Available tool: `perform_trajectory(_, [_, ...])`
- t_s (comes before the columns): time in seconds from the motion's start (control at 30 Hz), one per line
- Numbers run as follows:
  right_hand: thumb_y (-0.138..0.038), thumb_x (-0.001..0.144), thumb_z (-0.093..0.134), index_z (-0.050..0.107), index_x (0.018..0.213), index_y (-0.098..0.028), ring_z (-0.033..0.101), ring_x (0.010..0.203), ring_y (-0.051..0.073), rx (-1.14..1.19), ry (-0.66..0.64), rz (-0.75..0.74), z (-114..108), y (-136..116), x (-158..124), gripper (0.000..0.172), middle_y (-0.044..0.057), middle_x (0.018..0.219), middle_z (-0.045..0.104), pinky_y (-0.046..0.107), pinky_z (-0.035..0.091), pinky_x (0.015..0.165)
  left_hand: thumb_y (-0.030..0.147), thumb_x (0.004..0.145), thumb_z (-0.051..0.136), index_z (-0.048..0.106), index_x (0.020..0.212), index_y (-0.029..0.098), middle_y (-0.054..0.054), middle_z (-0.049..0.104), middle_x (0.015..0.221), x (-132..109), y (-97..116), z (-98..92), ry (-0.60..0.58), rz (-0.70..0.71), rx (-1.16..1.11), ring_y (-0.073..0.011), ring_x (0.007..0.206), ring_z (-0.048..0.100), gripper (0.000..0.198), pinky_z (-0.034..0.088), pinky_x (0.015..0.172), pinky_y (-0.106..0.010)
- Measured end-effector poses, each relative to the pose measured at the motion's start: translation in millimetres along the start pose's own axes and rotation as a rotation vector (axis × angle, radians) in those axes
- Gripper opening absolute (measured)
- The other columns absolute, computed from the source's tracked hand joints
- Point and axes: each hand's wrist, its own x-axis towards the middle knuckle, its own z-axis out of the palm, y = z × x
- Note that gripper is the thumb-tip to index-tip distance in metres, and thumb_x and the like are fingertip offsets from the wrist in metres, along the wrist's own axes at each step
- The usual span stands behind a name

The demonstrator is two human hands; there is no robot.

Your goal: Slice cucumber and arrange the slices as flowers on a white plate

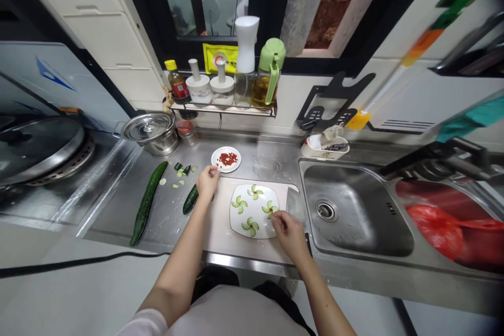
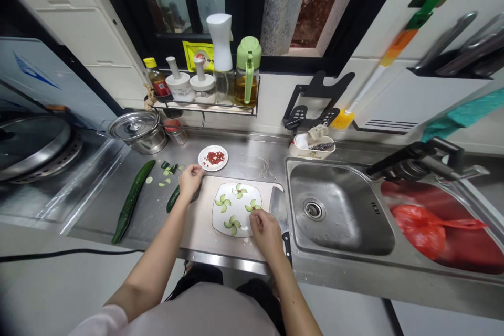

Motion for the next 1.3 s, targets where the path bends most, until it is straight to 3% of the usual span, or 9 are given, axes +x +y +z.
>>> perform_trajectory(0.3, [-0.041,0.090,0.045,0.063,0.082,-0.020,0.055,0.060,0.017,-0.007,-0.010,0.016,2,6,5,0.029,0.002,0.064,0.060,0.026,0.039,0.058,0.031,0.086,0.053,0.070,0.100,0.029,-0.008,0.071,0.110,57,16,15.8,-0.050,0.014,0.283,-0.0256,0.105,0.062,0.022,0.037,0.090,-0.037])
perform_trajectory(0.7, [-0.039,0.089,0.044,0.062,0.081,-0.021,0.056,0.061,0.018,-0.013,-0.014,0.007,2,10,8,0.027,0.003,0.065,0.061,0.027,0.040,0.058,0.028,0.078,0.056,0.072,0.096,0.024,-0.014,0.071,0.106,83,18,39.9,-0.137,0.028,0.522,-0.0296,0.104,0.062,0.025,0.030,0.095,-0.046])
perform_trajectory(1.0, [-0.038,0.090,0.044,0.063,0.082,-0.020,0.058,0.063,0.018,-0.022,-0.020,0.011,2,10,7,0.027,0.003,0.065,0.062,0.027,0.041,0.059,0.023,0.075,0.059,0.071,0.100,0.016,-0.020,0.070,0.108,84,20,46.2,-0.160,0.007,0.542,-0.0316,0.106,0.063,0.029,0.030,0.094,-0.044])
perform_trajectory(1.17, [-0.038,0.089,0.044,0.063,0.081,-0.021,0.058,0.062,0.018,-0.024,-0.020,0.017,-1,11,5,0.027,0.004,0.066,0.063,0.027,0.040,0.058,0.023,0.081,0.053,0.072,0.097,0.018,-0.019,0.070,0.109,78,27,38.7,-0.112,-0.009,0.488,-0.0311,0.106,0.063,0.025,0.032,0.094,-0.045])
perform_trajectory(1.3, [-0.040,0.089,0.044,0.062,0.082,-0.021,0.058,0.062,0.018,-0.017,-0.016,0.023,1,12,5,0.027,0.002,0.063,0.061,0.027,0.040,0.057,0.032,0.082,0.056,0.071,0.088,0.024,-0.008,0.074,0.097,49,29,34.7,-0.103,-0.014,0.155,-0.0251,0.098,0.066,0.018,0.040,0.089,-0.039])
